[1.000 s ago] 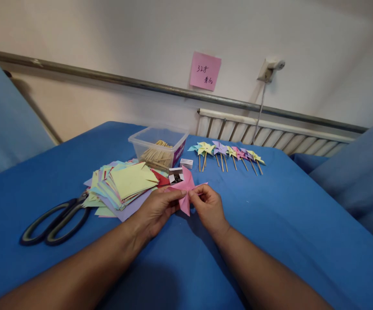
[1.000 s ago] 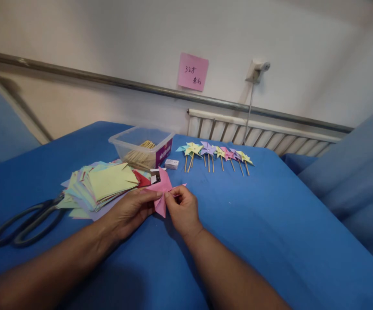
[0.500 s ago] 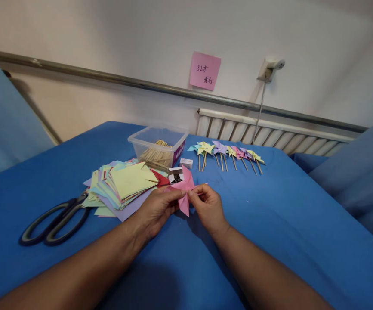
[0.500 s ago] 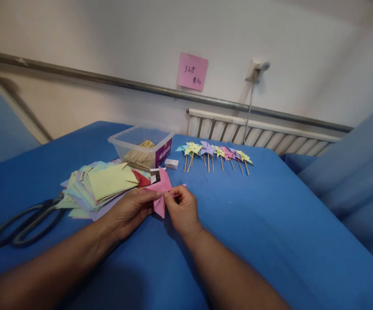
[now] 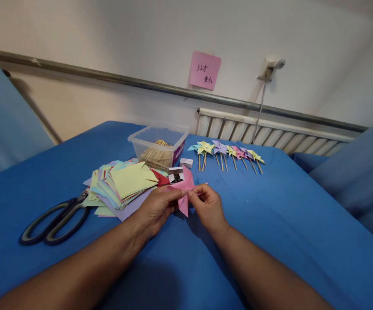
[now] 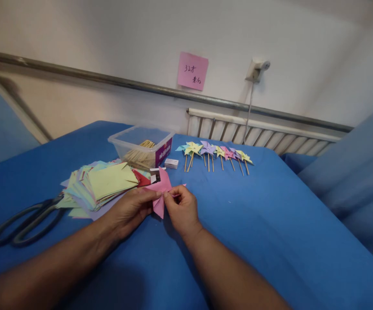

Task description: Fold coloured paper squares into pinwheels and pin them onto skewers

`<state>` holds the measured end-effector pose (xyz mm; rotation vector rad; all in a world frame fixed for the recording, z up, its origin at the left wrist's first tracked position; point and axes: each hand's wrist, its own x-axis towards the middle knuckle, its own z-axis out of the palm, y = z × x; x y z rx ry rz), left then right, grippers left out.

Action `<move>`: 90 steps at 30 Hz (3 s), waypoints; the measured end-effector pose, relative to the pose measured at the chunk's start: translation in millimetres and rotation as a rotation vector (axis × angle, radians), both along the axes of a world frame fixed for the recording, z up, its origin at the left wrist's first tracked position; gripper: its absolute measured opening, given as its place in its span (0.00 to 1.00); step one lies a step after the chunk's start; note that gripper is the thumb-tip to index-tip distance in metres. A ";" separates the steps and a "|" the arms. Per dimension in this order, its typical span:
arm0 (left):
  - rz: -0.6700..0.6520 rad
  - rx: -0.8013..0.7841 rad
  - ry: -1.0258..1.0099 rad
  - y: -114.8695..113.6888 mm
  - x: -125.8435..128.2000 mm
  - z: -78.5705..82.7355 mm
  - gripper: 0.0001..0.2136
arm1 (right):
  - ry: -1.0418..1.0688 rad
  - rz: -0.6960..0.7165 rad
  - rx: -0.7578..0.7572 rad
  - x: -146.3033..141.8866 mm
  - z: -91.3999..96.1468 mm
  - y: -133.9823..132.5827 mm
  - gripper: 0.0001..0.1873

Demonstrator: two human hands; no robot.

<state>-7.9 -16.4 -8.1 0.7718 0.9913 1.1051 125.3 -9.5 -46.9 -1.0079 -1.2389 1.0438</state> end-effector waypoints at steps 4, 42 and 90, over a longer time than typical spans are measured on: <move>-0.008 0.004 0.031 0.8 -0.4 -1.2 0.08 | 0.019 0.008 -0.021 -0.7 -0.4 -0.4 0.10; -0.080 0.014 0.136 5.1 -6.2 6.1 0.15 | 0.114 0.010 -0.094 7.1 -1.4 7.9 0.23; 0.436 0.146 -0.074 23.6 -30.9 17.6 0.09 | -0.789 -0.048 0.238 -24.3 -0.5 53.3 0.11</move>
